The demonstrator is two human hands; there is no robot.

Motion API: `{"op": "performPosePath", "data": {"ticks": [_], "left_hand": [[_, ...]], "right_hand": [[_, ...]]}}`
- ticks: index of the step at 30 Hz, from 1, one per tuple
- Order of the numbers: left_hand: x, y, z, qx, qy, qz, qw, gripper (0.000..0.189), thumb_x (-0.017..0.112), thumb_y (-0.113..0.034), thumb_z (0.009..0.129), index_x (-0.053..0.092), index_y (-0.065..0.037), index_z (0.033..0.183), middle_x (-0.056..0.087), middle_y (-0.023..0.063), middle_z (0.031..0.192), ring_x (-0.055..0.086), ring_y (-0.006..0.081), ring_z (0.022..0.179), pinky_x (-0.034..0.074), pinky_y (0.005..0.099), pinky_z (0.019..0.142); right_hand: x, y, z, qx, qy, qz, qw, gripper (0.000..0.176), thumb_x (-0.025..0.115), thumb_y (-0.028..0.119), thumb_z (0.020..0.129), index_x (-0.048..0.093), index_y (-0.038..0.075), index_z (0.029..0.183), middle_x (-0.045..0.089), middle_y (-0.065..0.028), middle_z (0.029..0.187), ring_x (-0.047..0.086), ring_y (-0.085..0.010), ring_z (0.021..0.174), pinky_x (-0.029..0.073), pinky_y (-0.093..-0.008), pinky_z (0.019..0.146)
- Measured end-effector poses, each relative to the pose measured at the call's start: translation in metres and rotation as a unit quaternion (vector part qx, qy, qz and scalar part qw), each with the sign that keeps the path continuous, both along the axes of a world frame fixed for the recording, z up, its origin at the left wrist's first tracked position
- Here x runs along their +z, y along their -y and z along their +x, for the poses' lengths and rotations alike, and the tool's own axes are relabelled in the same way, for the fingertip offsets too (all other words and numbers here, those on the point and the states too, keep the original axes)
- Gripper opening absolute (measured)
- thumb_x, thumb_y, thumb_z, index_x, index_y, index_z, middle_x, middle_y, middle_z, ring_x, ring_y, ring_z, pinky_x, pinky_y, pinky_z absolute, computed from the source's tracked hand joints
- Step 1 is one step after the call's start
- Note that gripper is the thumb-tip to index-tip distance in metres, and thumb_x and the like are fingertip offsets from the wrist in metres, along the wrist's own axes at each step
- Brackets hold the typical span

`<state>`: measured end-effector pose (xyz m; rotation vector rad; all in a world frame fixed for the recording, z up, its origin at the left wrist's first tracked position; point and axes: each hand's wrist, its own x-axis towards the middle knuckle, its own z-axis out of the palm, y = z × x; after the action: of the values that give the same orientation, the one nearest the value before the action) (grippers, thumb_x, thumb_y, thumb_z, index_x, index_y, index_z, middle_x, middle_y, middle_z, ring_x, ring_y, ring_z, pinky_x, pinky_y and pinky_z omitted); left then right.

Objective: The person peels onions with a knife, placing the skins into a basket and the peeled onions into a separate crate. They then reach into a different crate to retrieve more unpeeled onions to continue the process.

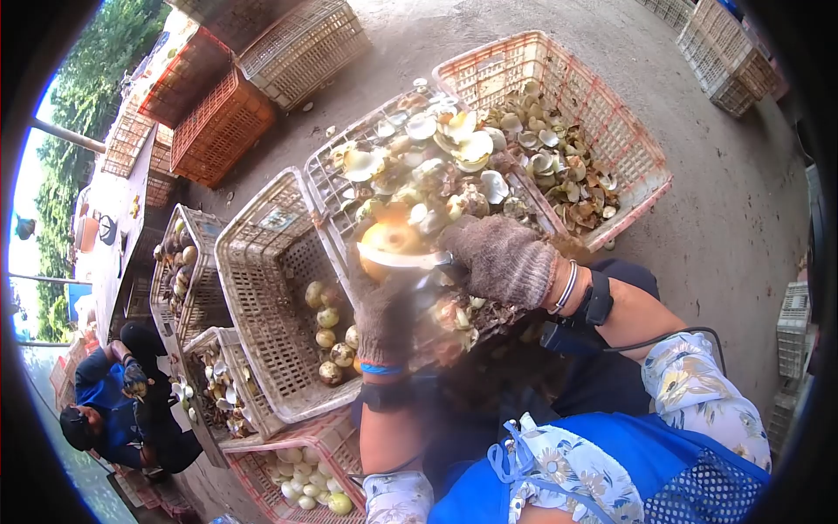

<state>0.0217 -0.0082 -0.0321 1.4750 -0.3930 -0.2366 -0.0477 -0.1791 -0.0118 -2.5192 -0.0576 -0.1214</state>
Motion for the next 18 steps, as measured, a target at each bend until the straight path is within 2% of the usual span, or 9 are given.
{"op": "performPosePath", "data": {"ticks": [1, 3, 6, 10, 12, 13, 15, 17, 18], "left_hand": [[0.011, 0.002, -0.003, -0.001, -0.001, 0.001, 1.0, 0.054, 0.077, 0.002, 0.066, 0.06, -0.003, 0.117, 0.055, 0.0135, 0.12, 0.062, 0.0243, 0.098, 0.055, 0.033, 0.08], [0.027, 0.006, -0.006, 0.0, -0.077, 0.027, 0.997, 0.063, 0.073, 0.003, 0.068, 0.05, 0.0, 0.127, 0.061, 0.01, 0.107, 0.063, 0.0192, 0.089, 0.056, 0.0302, 0.073], [0.027, 0.002, -0.005, -0.016, -0.09, 0.029, 0.995, 0.057, 0.07, 0.004, 0.069, 0.053, 0.0, 0.124, 0.063, 0.0074, 0.097, 0.064, 0.016, 0.083, 0.055, 0.0274, 0.067], [0.026, 0.0, -0.009, -0.027, -0.019, 0.072, 0.997, 0.055, 0.069, 0.004, 0.071, 0.053, 0.0, 0.123, 0.064, 0.0075, 0.096, 0.063, 0.0148, 0.083, 0.054, 0.0264, 0.067], [0.026, -0.002, -0.013, -0.023, -0.155, -0.009, 0.988, 0.054, 0.071, 0.003, 0.071, 0.054, 0.0, 0.123, 0.064, 0.0073, 0.096, 0.063, 0.0146, 0.083, 0.054, 0.0266, 0.069], [0.022, -0.005, -0.011, -0.024, -0.155, -0.009, 0.988, 0.054, 0.071, 0.003, 0.071, 0.054, 0.0, 0.123, 0.064, 0.0073, 0.096, 0.063, 0.0146, 0.083, 0.054, 0.0266, 0.069], [0.01, -0.017, -0.007, -0.079, -0.079, 0.074, 0.991, 0.057, 0.069, -0.003, 0.081, 0.041, 0.003, 0.131, 0.062, 0.0139, 0.115, 0.065, 0.0238, 0.101, 0.056, 0.0345, 0.084], [0.007, -0.02, -0.002, -0.1, -0.047, 0.087, 0.99, 0.056, 0.068, -0.002, 0.082, 0.042, 0.003, 0.13, 0.062, 0.0137, 0.114, 0.065, 0.0239, 0.1, 0.056, 0.0346, 0.083], [0.005, -0.019, -0.002, -0.122, -0.014, 0.102, 0.987, 0.054, 0.067, -0.002, 0.082, 0.043, 0.003, 0.13, 0.062, 0.0136, 0.114, 0.066, 0.024, 0.099, 0.057, 0.0348, 0.083]], "right_hand": [[0.0, 0.0, 0.001, -0.001, -0.001, 0.001, 1.0, 0.028, 0.068, 0.025, 0.082, 0.065, 0.008, 0.104, 0.064, -0.015, 0.092, 0.065, -0.0354, 0.084, 0.053, -0.0446, 0.072], [-0.001, -0.001, 0.005, 0.002, -0.001, 0.005, 1.0, 0.026, 0.069, 0.018, 0.076, 0.061, 0.004, 0.098, 0.063, -0.0192, 0.089, 0.065, -0.0383, 0.088, 0.053, -0.046, 0.077], [-0.014, -0.002, 0.01, 0.013, 0.037, -0.004, 0.999, 0.027, 0.069, 0.019, 0.076, 0.06, 0.005, 0.097, 0.063, -0.0185, 0.087, 0.066, -0.0383, 0.086, 0.052, -0.0468, 0.075], [-0.039, 0.004, 0.022, 0.066, 0.069, -0.03, 0.995, 0.026, 0.069, 0.021, 0.078, 0.061, 0.006, 0.097, 0.063, -0.018, 0.087, 0.066, -0.0376, 0.084, 0.053, -0.0465, 0.073], [-0.051, 0.013, 0.026, 0.064, 0.093, -0.016, 0.993, 0.025, 0.068, 0.022, 0.078, 0.061, 0.006, 0.096, 0.063, -0.018, 0.087, 0.066, -0.0377, 0.083, 0.053, -0.046, 0.072], [-0.049, 0.016, 0.027, 0.058, 0.122, -0.006, 0.991, 0.025, 0.068, 0.022, 0.078, 0.061, 0.006, 0.095, 0.063, -0.018, 0.087, 0.066, -0.0377, 0.082, 0.054, -0.0455, 0.072], [-0.043, 0.015, 0.022, 0.071, 0.117, -0.002, 0.991, 0.025, 0.068, 0.023, 0.079, 0.062, 0.005, 0.095, 0.062, -0.0178, 0.084, 0.066, -0.0377, 0.079, 0.054, -0.0458, 0.07], [-0.04, 0.015, 0.019, 0.05, 0.152, -0.036, 0.986, 0.026, 0.067, 0.022, 0.08, 0.063, 0.004, 0.099, 0.062, -0.0178, 0.081, 0.066, -0.0377, 0.078, 0.054, -0.046, 0.069], [-0.044, 0.019, 0.022, 0.08, 0.151, -0.05, 0.984, 0.028, 0.066, 0.02, 0.081, 0.062, 0.004, 0.104, 0.064, -0.0202, 0.085, 0.066, -0.0393, 0.079, 0.054, -0.046, 0.068]]}}
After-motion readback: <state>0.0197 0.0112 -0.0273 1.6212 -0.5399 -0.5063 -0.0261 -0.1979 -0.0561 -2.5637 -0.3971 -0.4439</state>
